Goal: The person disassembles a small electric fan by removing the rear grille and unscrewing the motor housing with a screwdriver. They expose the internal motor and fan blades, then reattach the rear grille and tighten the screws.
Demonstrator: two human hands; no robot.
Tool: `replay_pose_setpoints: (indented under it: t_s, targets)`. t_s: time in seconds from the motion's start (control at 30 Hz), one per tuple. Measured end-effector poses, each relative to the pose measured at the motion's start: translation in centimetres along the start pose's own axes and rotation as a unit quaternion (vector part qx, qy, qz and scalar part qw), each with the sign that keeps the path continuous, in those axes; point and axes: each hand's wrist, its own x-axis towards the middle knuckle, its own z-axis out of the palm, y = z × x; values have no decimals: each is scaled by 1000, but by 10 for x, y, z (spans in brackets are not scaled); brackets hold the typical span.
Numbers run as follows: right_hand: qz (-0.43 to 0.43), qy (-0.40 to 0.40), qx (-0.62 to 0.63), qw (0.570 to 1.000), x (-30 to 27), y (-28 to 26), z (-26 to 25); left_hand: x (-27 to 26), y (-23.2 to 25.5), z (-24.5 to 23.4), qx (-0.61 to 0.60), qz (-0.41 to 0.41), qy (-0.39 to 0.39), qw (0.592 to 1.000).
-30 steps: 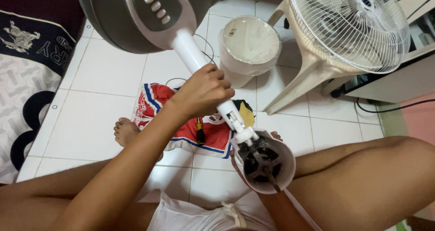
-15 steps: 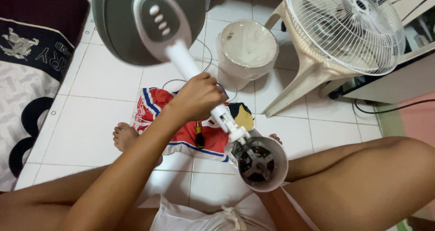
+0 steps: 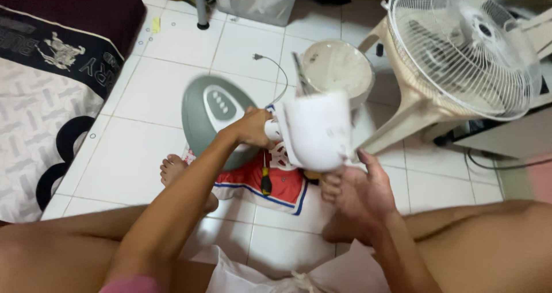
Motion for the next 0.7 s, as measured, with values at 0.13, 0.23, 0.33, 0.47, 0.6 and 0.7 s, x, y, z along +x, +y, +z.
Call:
replay_pose_setpoints:
  t_s: [0.13, 0.23, 0.33, 0.47, 0.6, 0.7]
  targets:
    - [-52, -122, -142, 981, 43, -27, 16, 10, -33, 14, -86, -73, 21, 993]
    - [-69, -207, -218, 951, 76, -35, 21, 11, -60, 19, -181, -81, 4, 980]
    - [-97, -118, -387, 910, 101, -33, 35, 10, -86, 17, -194, -110, -6, 975]
    - [-245, -4, -575, 781, 115, -29, 72, 8, -116, 13, -144, -139, -2, 980]
    - [-345, 101, -694, 623, 130, -26, 120, -10, -142, 12, -136, -185, 15, 973]
    - [-466, 23, -704, 535, 136, -22, 138, -14, -150, 12, -135, -185, 9, 973]
